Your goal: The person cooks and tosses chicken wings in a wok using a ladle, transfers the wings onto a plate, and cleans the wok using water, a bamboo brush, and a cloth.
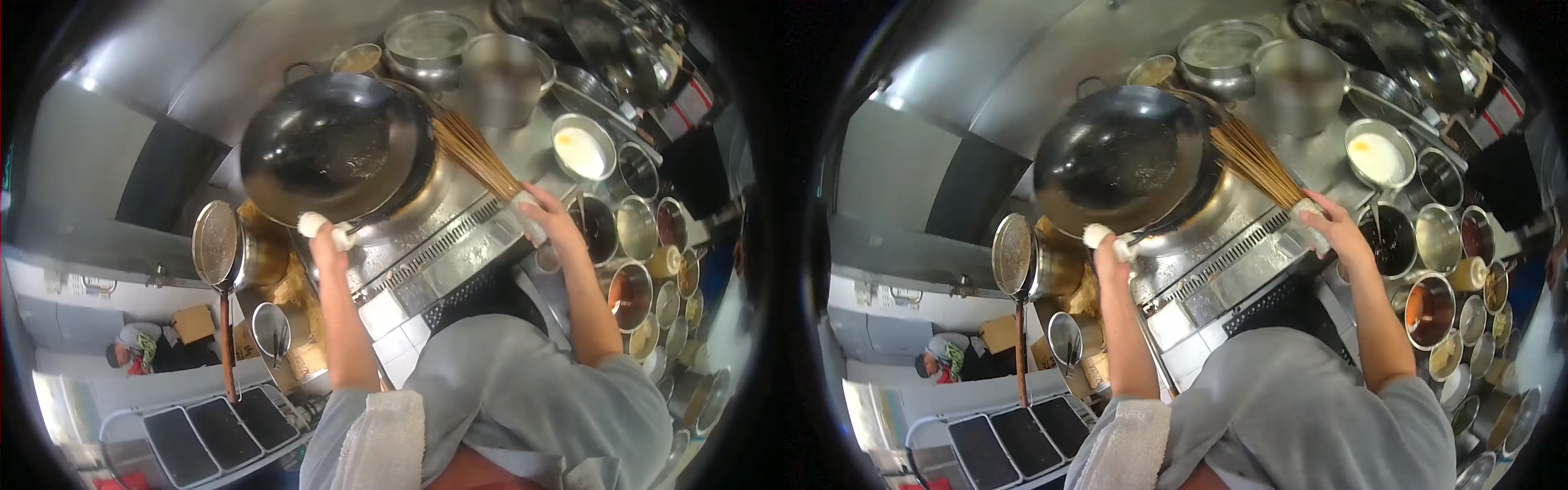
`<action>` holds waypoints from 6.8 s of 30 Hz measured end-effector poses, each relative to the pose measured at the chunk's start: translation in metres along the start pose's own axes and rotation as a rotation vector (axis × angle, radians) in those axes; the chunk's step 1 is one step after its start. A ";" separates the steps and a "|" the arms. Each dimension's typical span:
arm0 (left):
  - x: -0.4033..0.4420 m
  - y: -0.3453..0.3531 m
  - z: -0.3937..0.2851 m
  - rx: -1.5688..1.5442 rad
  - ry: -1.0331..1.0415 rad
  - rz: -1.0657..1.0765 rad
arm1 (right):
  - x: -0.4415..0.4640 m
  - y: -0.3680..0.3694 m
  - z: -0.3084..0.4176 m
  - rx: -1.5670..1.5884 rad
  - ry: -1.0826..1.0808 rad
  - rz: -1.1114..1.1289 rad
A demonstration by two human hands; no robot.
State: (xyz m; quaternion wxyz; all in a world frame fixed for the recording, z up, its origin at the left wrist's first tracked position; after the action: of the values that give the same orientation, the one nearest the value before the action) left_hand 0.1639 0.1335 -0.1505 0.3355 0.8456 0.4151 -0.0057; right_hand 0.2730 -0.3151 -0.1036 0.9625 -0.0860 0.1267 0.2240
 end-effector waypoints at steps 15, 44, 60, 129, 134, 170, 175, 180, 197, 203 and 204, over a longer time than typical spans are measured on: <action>-0.049 0.002 -0.005 0.296 0.339 -0.039 | -0.029 -0.016 -0.042 0.105 0.089 0.091; -0.096 -0.005 0.046 0.552 0.751 -0.276 | 0.080 0.052 0.060 -1.448 -0.532 0.573; -0.041 0.085 0.072 -0.269 -0.114 0.066 | 0.034 0.103 0.061 -0.266 -0.420 0.424; -0.088 0.040 -0.235 1.141 0.722 -0.070 | -0.002 0.153 0.097 0.523 -0.044 0.652; 0.042 0.092 -0.220 1.897 0.783 -0.123 | -0.003 0.114 0.095 0.526 -0.024 0.572; -0.317 -0.182 -0.189 -0.166 0.644 -0.597 | 0.334 0.274 0.292 -0.781 -0.373 0.476; -0.272 -0.181 -0.201 -0.120 0.597 -0.434 | 0.276 0.199 0.291 -0.173 -0.196 0.640; -0.249 -0.185 -0.200 -0.206 0.567 -0.368 | 0.249 0.180 0.290 0.055 -0.148 0.711; -0.276 -0.176 -0.175 -0.219 0.579 -0.478 | 0.312 0.393 0.276 -1.490 -0.729 0.060; -0.288 -0.176 -0.174 -0.214 0.537 -0.527 | 0.333 0.407 0.285 -1.602 -0.690 0.282; -0.285 -0.178 -0.177 -0.227 0.540 -0.523 | 0.327 0.392 0.290 -1.392 -0.730 0.280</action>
State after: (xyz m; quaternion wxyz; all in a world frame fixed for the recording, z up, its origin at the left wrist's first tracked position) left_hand -0.1960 0.1126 -0.0319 0.2928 0.6399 0.6880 0.1775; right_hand 0.4386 0.2303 0.0375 0.6314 -0.5716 -0.3558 0.3846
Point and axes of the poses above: each hand's wrist, its own x-axis towards the middle knuckle, its own y-axis out of the palm, z = x × y, the point moved 8 cm from there along x, towards the middle knuckle, and after that the axes turned 15 degrees about -x, right-handed, at the moved point
